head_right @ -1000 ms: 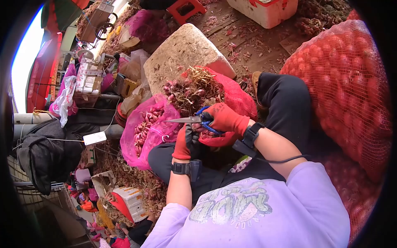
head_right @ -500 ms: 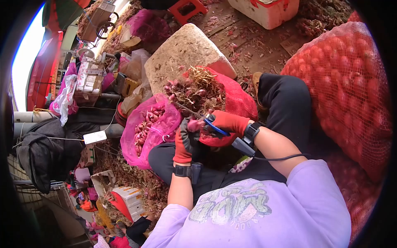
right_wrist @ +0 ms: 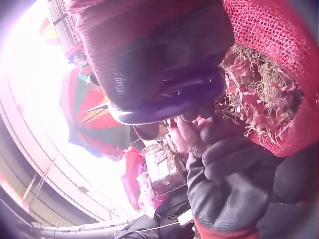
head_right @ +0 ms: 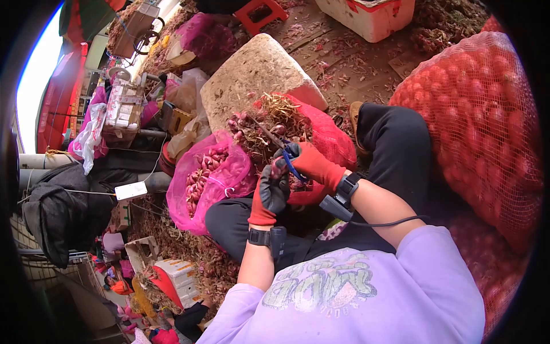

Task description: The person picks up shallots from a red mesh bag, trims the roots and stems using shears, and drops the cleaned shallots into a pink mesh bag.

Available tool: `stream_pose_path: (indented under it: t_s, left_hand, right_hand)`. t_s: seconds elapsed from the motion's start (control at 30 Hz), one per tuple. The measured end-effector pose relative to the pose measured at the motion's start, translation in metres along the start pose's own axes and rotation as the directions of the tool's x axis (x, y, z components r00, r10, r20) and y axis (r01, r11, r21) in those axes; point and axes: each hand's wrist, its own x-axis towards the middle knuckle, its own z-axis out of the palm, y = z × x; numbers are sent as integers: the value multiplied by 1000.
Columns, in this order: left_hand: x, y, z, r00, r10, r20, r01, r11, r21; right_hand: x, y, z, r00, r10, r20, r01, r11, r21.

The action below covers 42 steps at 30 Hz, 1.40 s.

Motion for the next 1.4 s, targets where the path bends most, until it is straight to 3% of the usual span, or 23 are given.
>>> stream_pose_path:
  t_s: [0.07,0.1,0.13,0.17,0.23,0.3,0.37,0.4,0.47,0.53,0.6,0.67,0.73,0.77,0.87,0.9,0.97,1.07,1.17,1.27,1.33,1.37,1.4]
  left_hand:
    - [13,-7,-22,959,252,132,-283,894,347]
    - [15,-6,-23,945,311,100,-325,867,378]
    - [17,-6,-25,927,369,68,-363,836,411]
    - [21,-10,-24,905,423,-42,-388,863,325]
    - [14,-12,-6,874,486,21,-460,813,357]
    - [5,-16,15,856,513,63,-499,788,360]
    - [14,-23,2,776,609,166,-584,592,555]
    - [13,-24,3,732,643,226,-611,474,634]
    - [10,-26,5,734,641,224,-607,473,639]
    - [3,-27,12,736,640,222,-605,472,641]
    - [11,-25,-7,745,641,184,-584,495,643]
    - [15,-21,-17,780,607,151,-551,553,625]
    - [15,-14,-20,836,535,122,-496,641,585]
    - [13,-11,-22,845,507,168,-495,623,606]
    - [-1,-1,-7,934,310,178,-355,861,365]
    - [-6,0,-1,956,293,25,-286,909,303]
    - [0,4,-6,967,250,41,-253,938,238]
    - [10,4,-20,955,287,66,-295,932,209]
    - [6,0,-15,925,375,66,-377,879,291]
    - [5,-14,-6,851,516,102,-501,735,457]
    - [9,-19,-7,805,579,128,-546,640,541]
    - [6,-16,-10,838,527,145,-511,662,549]
    - [7,-11,-14,894,427,138,-439,769,463]
  right_hand:
    - [13,32,-10,978,64,-200,-60,998,26]
    - [14,28,-10,939,75,-336,-52,996,78]
    - [13,24,-12,942,114,-314,-86,991,103]
    - [8,19,-16,943,153,-295,-119,985,128]
    - [5,11,-13,949,216,-229,-174,966,190]
    - [0,8,-5,975,87,-207,-111,988,-107]
    - [-1,16,-3,982,-7,-190,-59,940,-337]
    - [-1,15,-1,977,1,-214,-69,948,-310]
    - [-1,13,-1,965,15,-263,-86,961,-262]
    - [8,34,-8,963,18,-267,-140,885,-444]
    - [11,41,-14,986,-34,-166,-70,812,-580]
    - [0,-2,-12,991,-126,47,126,750,-649]
    - [2,1,-13,990,-133,55,137,749,-649]
    - [2,3,-13,989,-135,62,143,748,-648]
    - [-6,-26,-6,997,78,-15,-71,801,-595]
    - [-2,-13,-9,997,25,-77,-70,737,-672]
    - [9,33,-15,977,-95,-189,-97,593,-800]
    - [16,50,-18,946,21,-324,-193,839,-509]
    - [11,18,-14,996,-14,-85,-10,960,-278]
    - [-1,-5,-6,999,47,-7,-45,892,-450]
    - [-2,-2,-6,994,111,3,-105,949,-298]
    - [-4,-2,-8,987,159,29,-151,968,-201]
    - [-5,-6,-8,977,204,60,-198,975,-102]
